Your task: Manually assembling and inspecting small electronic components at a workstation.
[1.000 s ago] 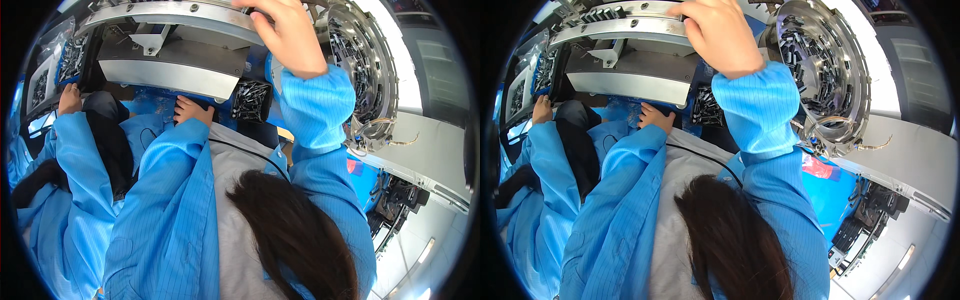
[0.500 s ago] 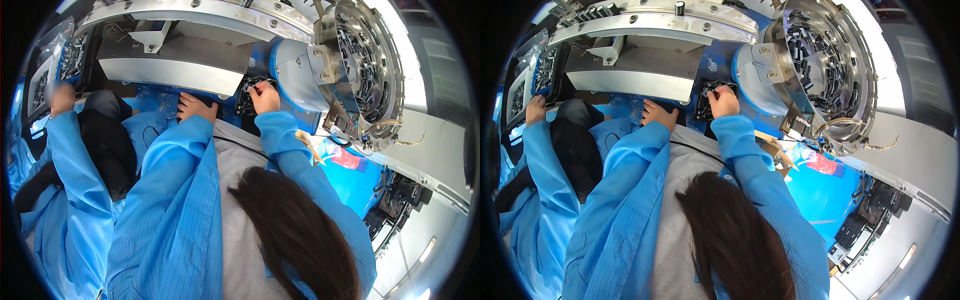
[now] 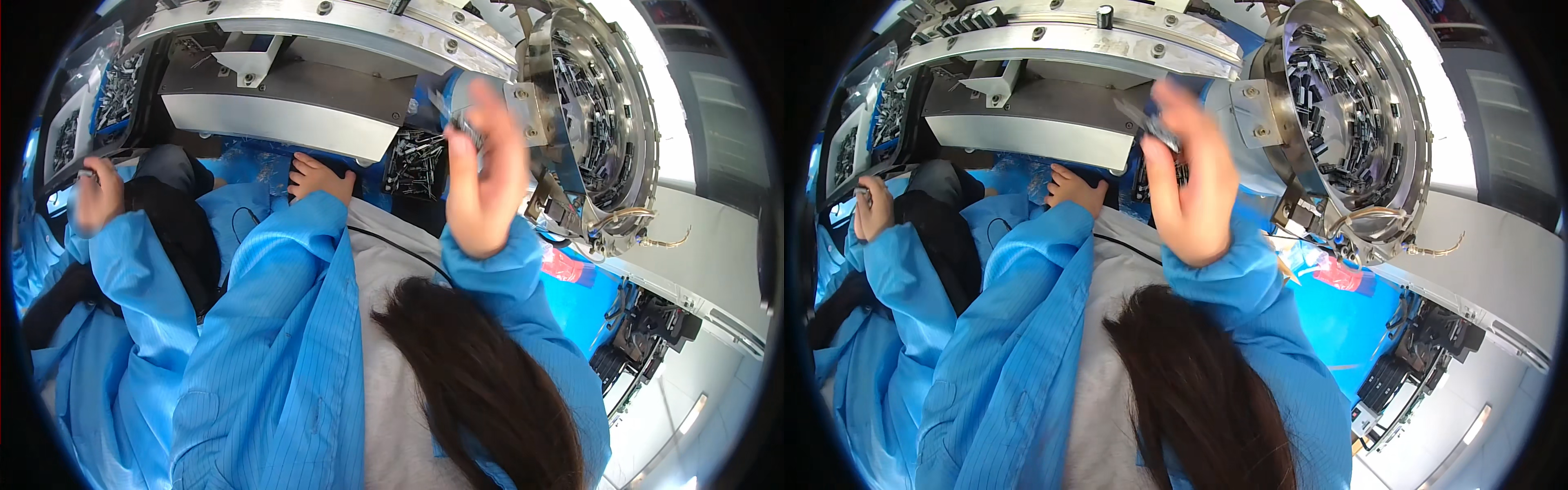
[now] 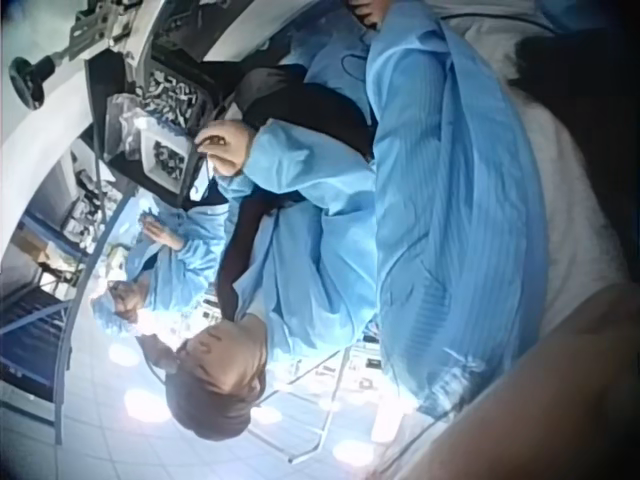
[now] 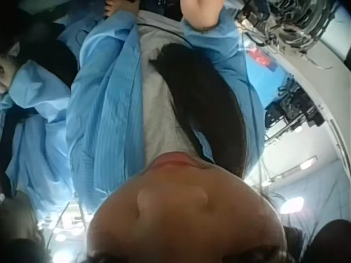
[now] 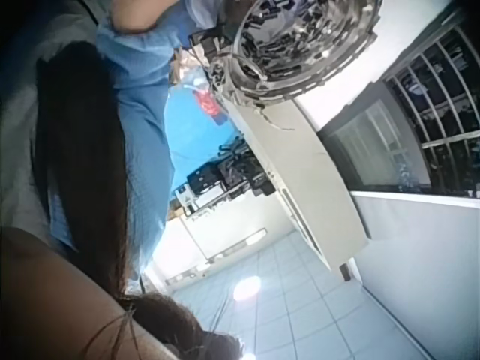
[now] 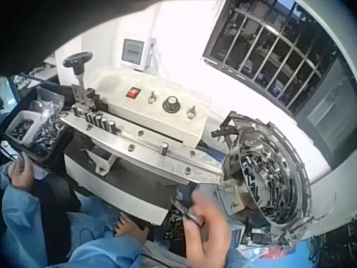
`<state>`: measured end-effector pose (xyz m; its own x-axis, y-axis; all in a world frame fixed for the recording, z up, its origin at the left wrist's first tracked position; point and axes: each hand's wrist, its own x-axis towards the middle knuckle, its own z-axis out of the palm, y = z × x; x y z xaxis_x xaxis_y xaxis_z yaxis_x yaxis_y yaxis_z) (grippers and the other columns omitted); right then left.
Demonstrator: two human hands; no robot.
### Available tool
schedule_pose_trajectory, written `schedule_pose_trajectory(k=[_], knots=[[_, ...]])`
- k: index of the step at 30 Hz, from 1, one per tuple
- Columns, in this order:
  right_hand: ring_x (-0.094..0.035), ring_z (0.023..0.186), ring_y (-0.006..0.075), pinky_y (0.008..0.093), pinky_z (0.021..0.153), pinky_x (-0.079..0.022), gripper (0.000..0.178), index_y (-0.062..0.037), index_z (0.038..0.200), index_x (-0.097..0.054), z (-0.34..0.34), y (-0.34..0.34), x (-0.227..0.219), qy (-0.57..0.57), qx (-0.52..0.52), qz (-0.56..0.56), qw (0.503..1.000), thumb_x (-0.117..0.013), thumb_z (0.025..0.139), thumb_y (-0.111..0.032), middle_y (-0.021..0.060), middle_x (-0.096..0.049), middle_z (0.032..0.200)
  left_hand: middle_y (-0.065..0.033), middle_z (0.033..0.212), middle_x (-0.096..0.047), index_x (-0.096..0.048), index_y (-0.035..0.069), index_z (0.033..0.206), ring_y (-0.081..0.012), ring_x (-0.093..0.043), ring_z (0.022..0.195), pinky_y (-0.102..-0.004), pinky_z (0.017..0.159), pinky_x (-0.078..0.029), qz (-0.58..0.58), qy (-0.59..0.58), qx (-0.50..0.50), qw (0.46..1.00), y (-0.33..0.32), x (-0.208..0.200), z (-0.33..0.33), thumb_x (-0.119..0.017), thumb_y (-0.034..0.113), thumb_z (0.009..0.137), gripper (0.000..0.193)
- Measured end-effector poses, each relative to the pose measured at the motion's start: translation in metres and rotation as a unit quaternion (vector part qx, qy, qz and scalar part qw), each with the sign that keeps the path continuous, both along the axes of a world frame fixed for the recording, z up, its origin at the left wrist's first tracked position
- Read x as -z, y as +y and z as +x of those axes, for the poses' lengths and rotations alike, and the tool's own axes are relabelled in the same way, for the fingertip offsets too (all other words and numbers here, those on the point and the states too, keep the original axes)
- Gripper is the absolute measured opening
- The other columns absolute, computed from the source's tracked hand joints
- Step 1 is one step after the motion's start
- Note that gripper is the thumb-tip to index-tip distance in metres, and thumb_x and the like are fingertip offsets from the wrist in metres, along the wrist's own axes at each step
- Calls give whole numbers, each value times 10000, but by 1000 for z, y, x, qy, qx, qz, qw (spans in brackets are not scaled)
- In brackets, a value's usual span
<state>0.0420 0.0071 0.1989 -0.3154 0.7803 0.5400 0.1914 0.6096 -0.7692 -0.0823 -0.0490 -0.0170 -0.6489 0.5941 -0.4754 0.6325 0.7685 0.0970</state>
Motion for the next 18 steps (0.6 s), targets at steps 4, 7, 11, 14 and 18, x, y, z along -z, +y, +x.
schedule_pose_trajectory(k=[4, 7, 11, 14, 18], knots=[[-482, 708, 106, 245, 605, -409, 264, -34, 1074, -579, -22, 50, -36, -63, 33, 11, 997, -675, 829, -48, 39, -572, 850, -229, 1452, -299, -88, -127, 1433, -371, -390, 1247, -529, 990, -354, 8, 3, -1, 1000, -2, 2, 0, -630, 592, 728, 1144], [-578, 684, 128, 268, 613, -451, 127, 3, 949, -616, -39, 58, -56, -62, 39, -101, 992, -623, 823, 20, 82, -621, 769, -234, 1452, -296, -86, -128, 1434, -375, -388, 1248, -535, 988, -351, 9, 5, 1, 1000, 0, 2, 1, -626, 588, 726, 1142], [-517, 570, 99, 246, 526, -411, 93, 31, 905, -619, -46, 70, -58, -115, 40, -4, 993, -649, 820, 9, 75, -573, 671, -244, 1448, -301, -81, -126, 1436, -381, -387, 1252, -538, 987, -350, 12, 12, 1, 1000, -1, 6, 1, -629, 579, 722, 1143], [-519, 552, 144, 274, 526, -416, 114, 31, 912, -625, -46, 77, -59, -180, 30, 40, 982, -649, 804, 8, 96, -550, 669, -237, 1450, -307, -83, -121, 1439, -381, -390, 1252, -539, 986, -349, 6, 4, -5, 1000, -1, 2, -1, -632, 582, 718, 1147], [-543, 575, 203, 299, 546, -428, 141, 27, 929, -638, -45, 82, -60, -186, -8, 96, 978, -644, 790, 7, 131, -552, 712, -227, 1457, -307, -90, -116, 1443, -376, -390, 1256, -536, 987, -348, -8, 1, -3, 1000, 1, 1, -1, -632, 591, 716, 1149]])
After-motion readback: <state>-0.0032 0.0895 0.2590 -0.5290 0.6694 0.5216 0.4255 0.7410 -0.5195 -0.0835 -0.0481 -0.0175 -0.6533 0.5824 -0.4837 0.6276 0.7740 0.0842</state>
